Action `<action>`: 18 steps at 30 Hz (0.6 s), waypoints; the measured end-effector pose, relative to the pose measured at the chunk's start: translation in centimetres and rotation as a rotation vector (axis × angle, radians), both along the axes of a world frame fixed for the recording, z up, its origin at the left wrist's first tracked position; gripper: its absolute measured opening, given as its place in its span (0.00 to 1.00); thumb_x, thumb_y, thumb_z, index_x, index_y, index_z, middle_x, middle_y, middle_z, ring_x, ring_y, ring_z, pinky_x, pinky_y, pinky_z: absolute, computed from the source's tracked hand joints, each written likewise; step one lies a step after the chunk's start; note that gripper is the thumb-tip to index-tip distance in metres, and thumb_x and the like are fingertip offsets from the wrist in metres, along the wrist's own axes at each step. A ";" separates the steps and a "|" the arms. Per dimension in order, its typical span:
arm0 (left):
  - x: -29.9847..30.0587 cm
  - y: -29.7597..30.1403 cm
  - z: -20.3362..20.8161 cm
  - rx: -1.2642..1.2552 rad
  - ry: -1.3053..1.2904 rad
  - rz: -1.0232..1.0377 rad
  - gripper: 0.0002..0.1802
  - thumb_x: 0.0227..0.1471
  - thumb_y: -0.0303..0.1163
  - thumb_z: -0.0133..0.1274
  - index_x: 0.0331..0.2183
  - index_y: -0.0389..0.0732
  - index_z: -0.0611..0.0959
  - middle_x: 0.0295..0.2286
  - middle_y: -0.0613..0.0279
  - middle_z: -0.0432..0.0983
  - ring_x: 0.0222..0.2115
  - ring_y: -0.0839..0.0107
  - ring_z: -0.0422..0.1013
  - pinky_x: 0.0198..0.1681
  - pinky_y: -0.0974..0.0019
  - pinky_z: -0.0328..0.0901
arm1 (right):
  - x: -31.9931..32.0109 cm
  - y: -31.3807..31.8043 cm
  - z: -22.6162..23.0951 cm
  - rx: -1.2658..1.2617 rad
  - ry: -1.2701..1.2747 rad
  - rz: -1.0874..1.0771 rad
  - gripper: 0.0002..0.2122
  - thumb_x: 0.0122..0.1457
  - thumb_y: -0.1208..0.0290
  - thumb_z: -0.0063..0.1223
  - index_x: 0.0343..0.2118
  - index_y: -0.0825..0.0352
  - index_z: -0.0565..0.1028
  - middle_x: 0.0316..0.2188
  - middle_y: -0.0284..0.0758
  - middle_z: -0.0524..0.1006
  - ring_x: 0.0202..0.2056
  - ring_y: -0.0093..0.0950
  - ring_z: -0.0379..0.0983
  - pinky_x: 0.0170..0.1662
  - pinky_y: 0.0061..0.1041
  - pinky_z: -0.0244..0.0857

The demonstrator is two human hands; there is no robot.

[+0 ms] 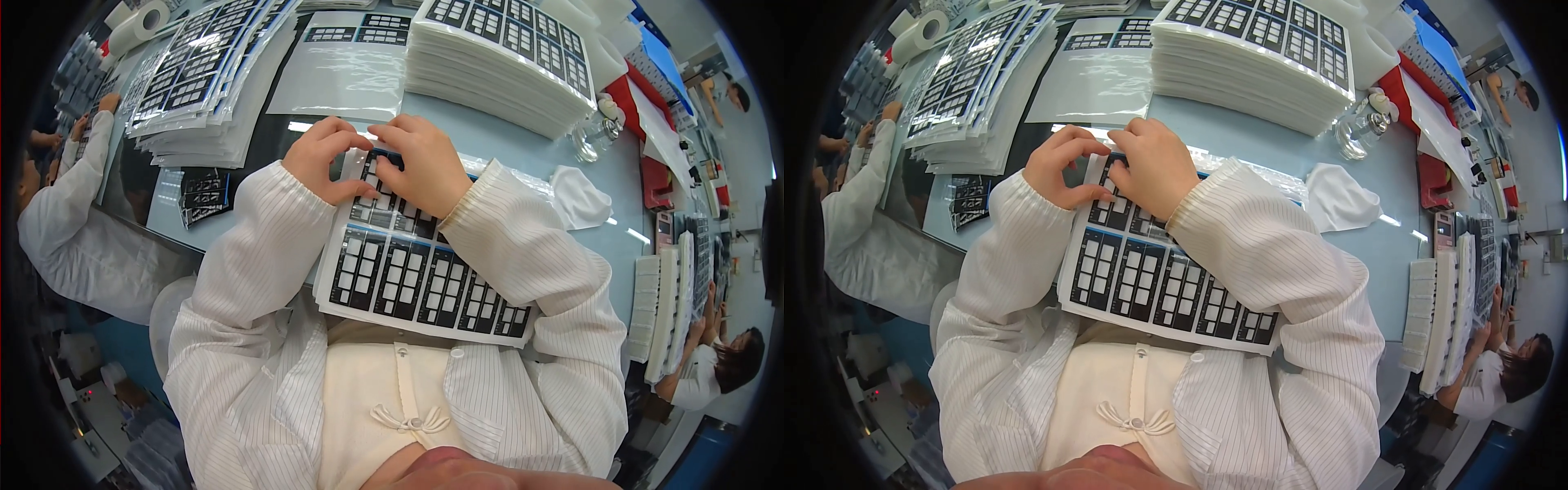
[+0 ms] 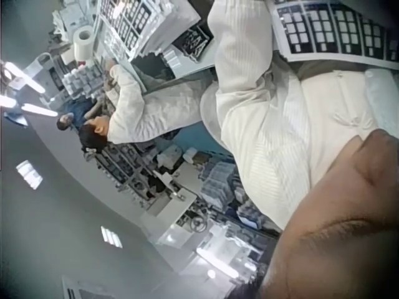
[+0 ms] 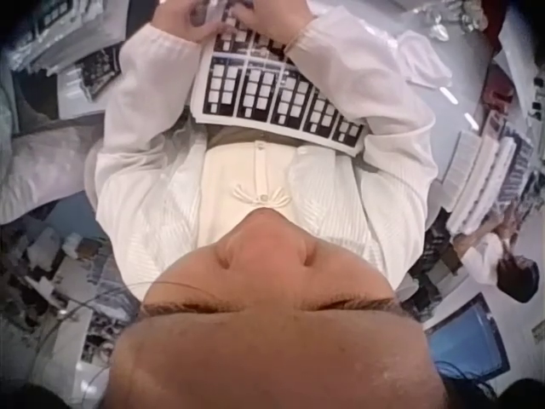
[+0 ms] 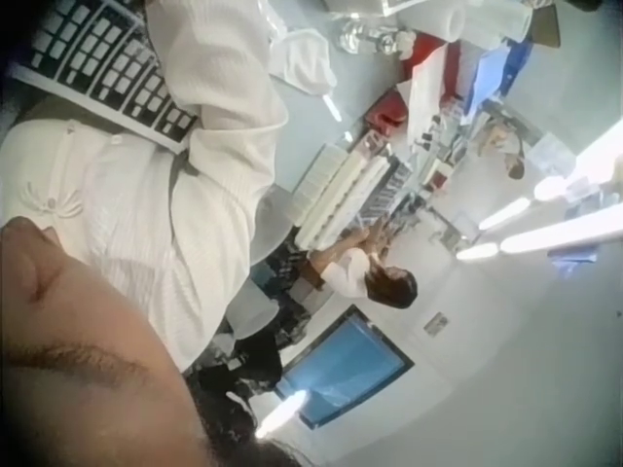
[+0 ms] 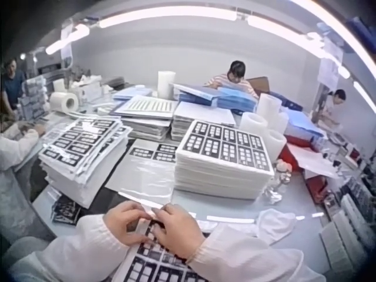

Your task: Inspecting and handling sheets of small electronic or plastic components at a factory workstation.

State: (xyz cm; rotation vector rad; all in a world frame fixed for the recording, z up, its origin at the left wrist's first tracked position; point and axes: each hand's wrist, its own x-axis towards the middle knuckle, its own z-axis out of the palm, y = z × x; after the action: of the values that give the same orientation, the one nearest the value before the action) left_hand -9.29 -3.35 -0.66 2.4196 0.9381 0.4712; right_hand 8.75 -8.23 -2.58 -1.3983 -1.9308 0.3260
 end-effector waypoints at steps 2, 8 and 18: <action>-0.1 -0.1 -0.1 0.028 -0.031 -0.011 0.30 0.26 0.33 0.71 0.37 0.41 0.79 0.35 0.62 0.71 0.37 0.66 0.70 0.37 0.67 0.68 | -0.1 -0.1 0.1 0.033 -0.023 -0.021 0.13 0.44 0.74 0.51 0.35 0.67 0.77 0.31 0.38 0.74 0.35 0.36 0.70 0.39 0.30 0.66; -0.2 0.3 -0.5 0.018 -0.202 -0.041 0.20 0.33 0.31 0.67 0.33 0.39 0.81 0.29 0.63 0.77 0.29 0.70 0.72 0.32 0.70 0.67 | 0.6 0.7 -0.4 0.111 -0.152 0.040 0.07 0.43 0.76 0.53 0.28 0.65 0.78 0.31 0.34 0.76 0.34 0.32 0.71 0.35 0.29 0.67; 1.9 2.5 -2.7 -0.184 -0.308 0.219 0.17 0.51 0.40 0.54 0.23 0.34 0.79 0.17 0.64 0.69 0.19 0.77 0.61 0.24 0.72 0.58 | 0.6 0.6 0.2 0.571 -0.106 0.027 0.06 0.35 0.79 0.59 0.18 0.63 0.72 0.28 0.28 0.72 0.32 0.28 0.68 0.32 0.27 0.65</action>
State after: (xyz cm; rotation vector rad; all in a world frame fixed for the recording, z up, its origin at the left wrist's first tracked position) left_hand -7.42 -0.81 -3.33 2.0171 1.0606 0.7758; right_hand 9.31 -7.62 -2.34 -1.0228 -1.9208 -0.2785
